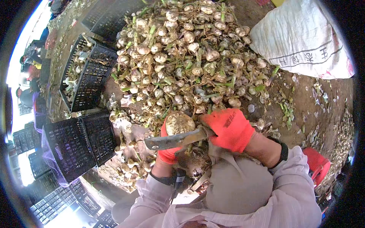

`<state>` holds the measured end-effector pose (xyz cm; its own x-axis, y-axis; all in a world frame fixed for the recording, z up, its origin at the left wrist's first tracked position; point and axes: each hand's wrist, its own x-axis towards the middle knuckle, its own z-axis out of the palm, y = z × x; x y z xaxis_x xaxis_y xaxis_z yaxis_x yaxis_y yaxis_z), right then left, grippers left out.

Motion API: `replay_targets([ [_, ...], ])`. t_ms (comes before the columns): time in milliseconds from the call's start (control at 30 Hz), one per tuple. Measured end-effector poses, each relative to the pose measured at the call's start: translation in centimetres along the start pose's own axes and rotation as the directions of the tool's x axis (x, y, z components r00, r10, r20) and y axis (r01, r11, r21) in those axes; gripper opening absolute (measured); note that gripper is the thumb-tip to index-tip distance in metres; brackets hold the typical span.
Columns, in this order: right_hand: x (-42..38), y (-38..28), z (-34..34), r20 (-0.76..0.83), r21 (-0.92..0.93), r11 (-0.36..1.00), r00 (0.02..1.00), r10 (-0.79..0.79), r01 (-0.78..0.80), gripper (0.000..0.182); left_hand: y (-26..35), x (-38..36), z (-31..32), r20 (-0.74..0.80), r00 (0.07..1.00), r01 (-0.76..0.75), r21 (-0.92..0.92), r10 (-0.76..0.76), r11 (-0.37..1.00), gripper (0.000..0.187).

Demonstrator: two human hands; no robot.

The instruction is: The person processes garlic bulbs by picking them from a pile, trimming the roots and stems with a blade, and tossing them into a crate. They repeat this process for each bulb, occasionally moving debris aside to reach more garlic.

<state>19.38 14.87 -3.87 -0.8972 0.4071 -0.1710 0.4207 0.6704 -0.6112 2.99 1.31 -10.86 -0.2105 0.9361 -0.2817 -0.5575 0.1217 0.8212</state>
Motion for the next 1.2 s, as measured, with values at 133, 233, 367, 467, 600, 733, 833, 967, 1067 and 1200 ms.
replay_targets([
  [133, -0.5, 0.9, 1.3, -0.045, 0.029, 0.999, 0.999, 0.021, -0.02, 0.043, 0.5, 0.0, -0.1, 0.072, 0.997, -0.044, 0.355, 0.02, 0.934, 0.067],
  [233, -0.8, 1.6, 1.9, -0.076, 0.095, 0.995, 0.997, 0.012, -0.004, 0.044, 1.1, -0.3, 1.4, 0.0, 0.999, 0.032, 0.247, -0.033, 0.969, 0.063],
  [367, -0.2, 5.8, 4.3, -0.048, 0.134, 0.941, 0.947, 0.318, -0.31, 0.039, 1.4, -1.8, 1.4, 0.202, 0.979, -0.037, 0.161, 0.004, 0.986, 0.072],
  [467, -3.1, 11.7, 2.9, -0.324, 0.355, 0.717, 0.641, 0.696, -0.6, 0.028, 3.3, -3.5, 1.3, 0.463, 0.88, -0.296, 0.367, 0.103, 0.882, 0.089],
  [600, -4.1, 5.1, -0.6, -0.261, 0.57, 0.73, 0.759, 0.597, -0.378, 0.029, 7.9, -2.0, 5.5, 0.153, 0.977, -0.188, 0.282, 0.149, 0.941, 0.092],
  [733, -5.2, -2.3, -6.0, 0.139, 0.99, -0.036, 0.927, 0.349, -0.135, 0.03, 10.3, -1.4, 9.3, 0.173, 0.926, -0.378, 0.442, 0.336, 0.814, 0.088],
  [833, -6.8, -6.4, -9.3, 0.138, 0.988, -0.117, 0.936, 0.324, -0.106, 0.03, 14.2, -2.1, 13.0, 0.359, 0.808, -0.519, 0.809, 0.466, 0.276, 0.096],
  [967, -7.7, -5.6, -8.4, -0.298, 0.954, 0.086, 0.9, 0.319, 0.286, 0.046, 18.5, -6.0, 20.0, 0.074, 0.96, -0.024, 0.983, 0.271, -0.184, 0.097],
  [1067, -11.7, -9.8, -10.2, -0.497, 0.776, 0.578, 0.811, 0.31, 0.254, 0.053, 16.7, -5.2, 17.1, 0.39, 0.919, -0.338, 0.704, 0.058, 0.625, 0.09],
  [1200, -13.4, -12.6, -10.0, -0.709, -0.017, 0.999, 0.705, 0.023, -0.049, 0.054, 14.4, -5.5, 14.6, 0.458, 0.88, 0.178, -0.061, -0.131, 0.982, 0.066],
])
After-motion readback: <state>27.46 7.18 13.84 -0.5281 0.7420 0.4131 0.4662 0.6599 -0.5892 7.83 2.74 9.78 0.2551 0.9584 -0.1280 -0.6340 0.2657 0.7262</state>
